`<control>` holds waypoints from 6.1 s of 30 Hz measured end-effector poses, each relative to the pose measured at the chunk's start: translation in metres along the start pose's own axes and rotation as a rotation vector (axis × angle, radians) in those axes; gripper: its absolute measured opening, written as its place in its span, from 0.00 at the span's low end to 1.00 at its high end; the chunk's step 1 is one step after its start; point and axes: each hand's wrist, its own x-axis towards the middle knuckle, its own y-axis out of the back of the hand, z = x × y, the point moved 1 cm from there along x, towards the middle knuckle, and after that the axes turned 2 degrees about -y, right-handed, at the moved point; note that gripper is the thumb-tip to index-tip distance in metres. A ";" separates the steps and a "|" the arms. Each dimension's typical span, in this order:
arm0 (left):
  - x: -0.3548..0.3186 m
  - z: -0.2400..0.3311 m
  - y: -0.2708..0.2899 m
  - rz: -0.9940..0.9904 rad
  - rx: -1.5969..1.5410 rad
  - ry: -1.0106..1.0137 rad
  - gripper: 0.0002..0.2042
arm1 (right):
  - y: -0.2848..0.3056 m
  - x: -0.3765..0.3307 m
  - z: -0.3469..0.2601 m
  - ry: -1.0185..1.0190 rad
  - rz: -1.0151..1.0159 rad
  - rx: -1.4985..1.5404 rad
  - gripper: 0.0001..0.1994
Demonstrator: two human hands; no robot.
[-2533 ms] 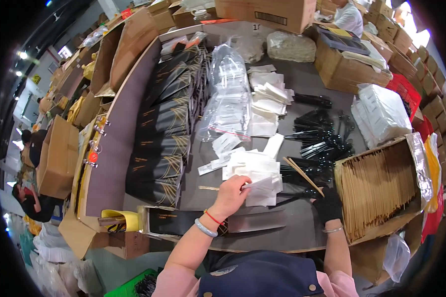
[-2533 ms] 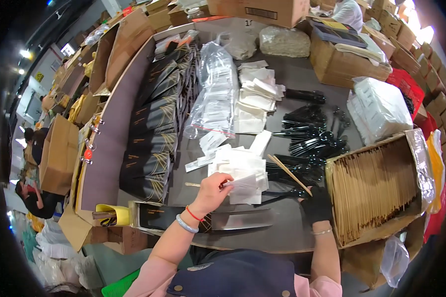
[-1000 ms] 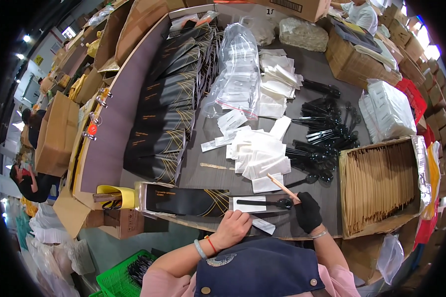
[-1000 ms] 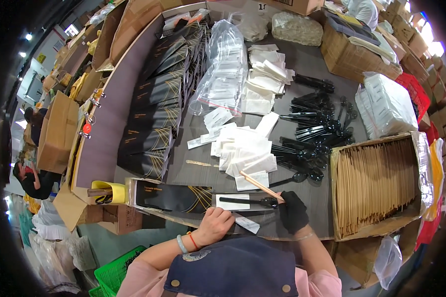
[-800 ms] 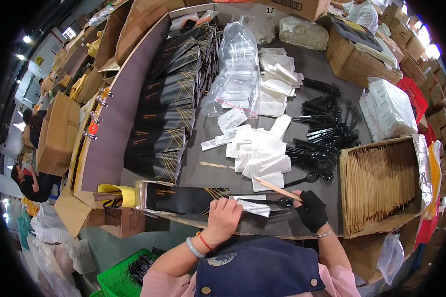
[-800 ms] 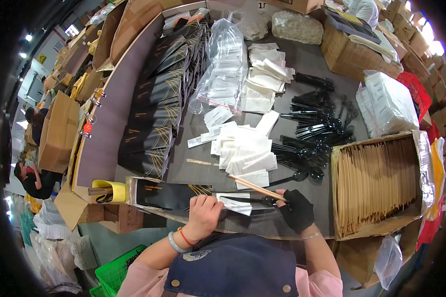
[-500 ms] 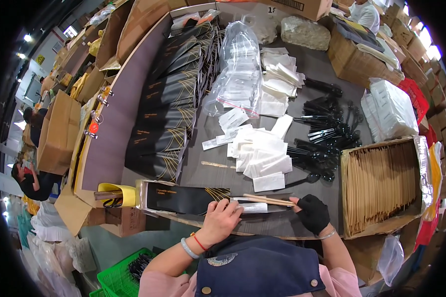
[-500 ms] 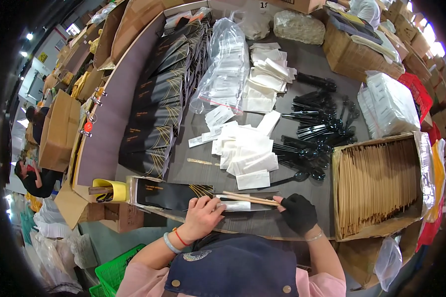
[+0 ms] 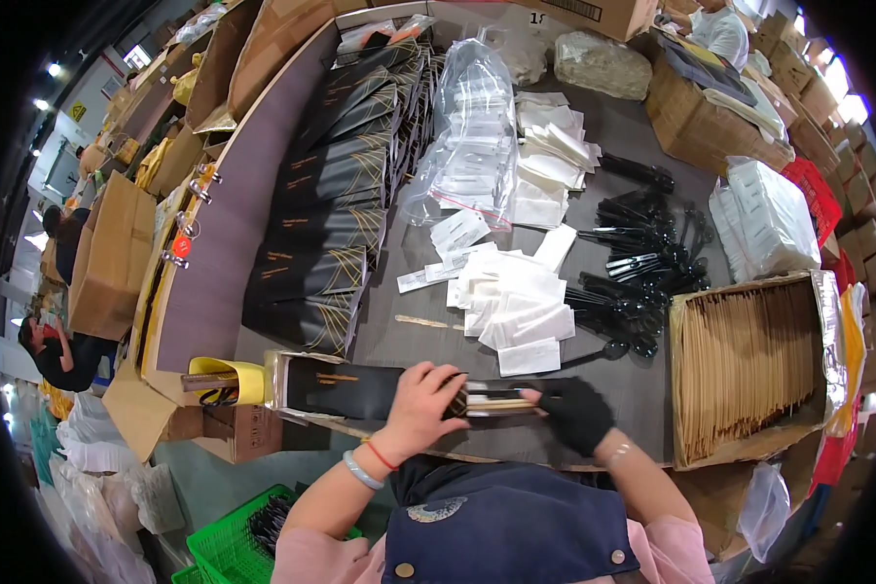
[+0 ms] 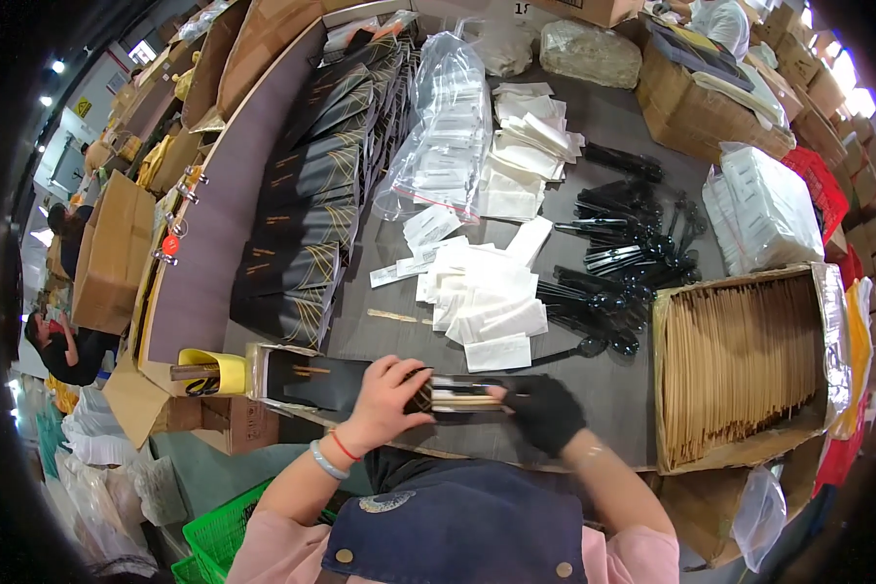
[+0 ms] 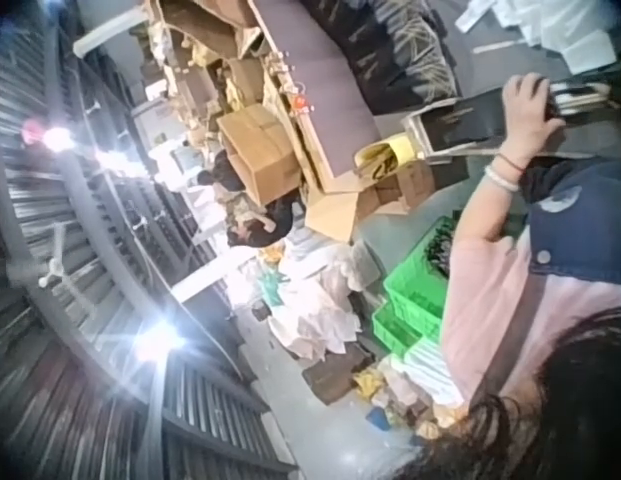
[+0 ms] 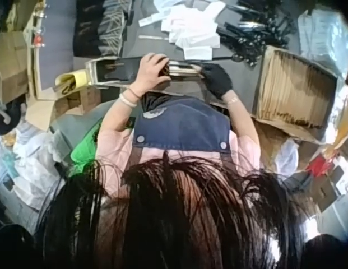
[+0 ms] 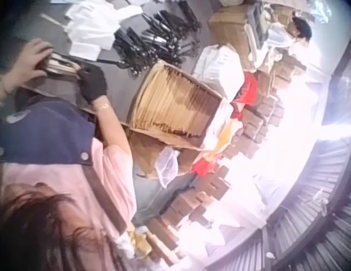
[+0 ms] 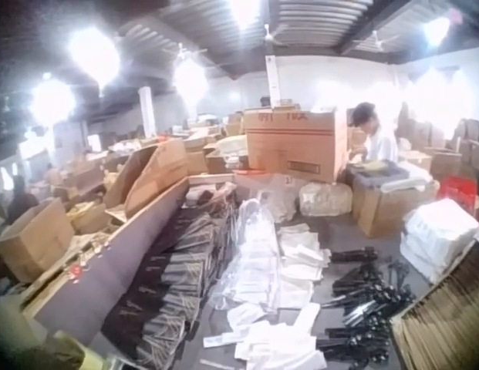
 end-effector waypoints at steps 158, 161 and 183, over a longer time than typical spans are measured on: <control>-0.005 0.049 -0.012 -0.081 0.199 -0.151 0.25 | 0.029 -0.049 0.024 -0.303 0.432 0.653 0.10; -0.014 0.047 -0.008 -0.074 0.246 -0.131 0.24 | 0.009 -0.022 0.002 -0.303 0.314 0.445 0.10; 0.024 0.023 0.003 -0.054 0.077 -0.049 0.36 | -0.015 0.005 -0.004 0.349 0.393 0.065 0.10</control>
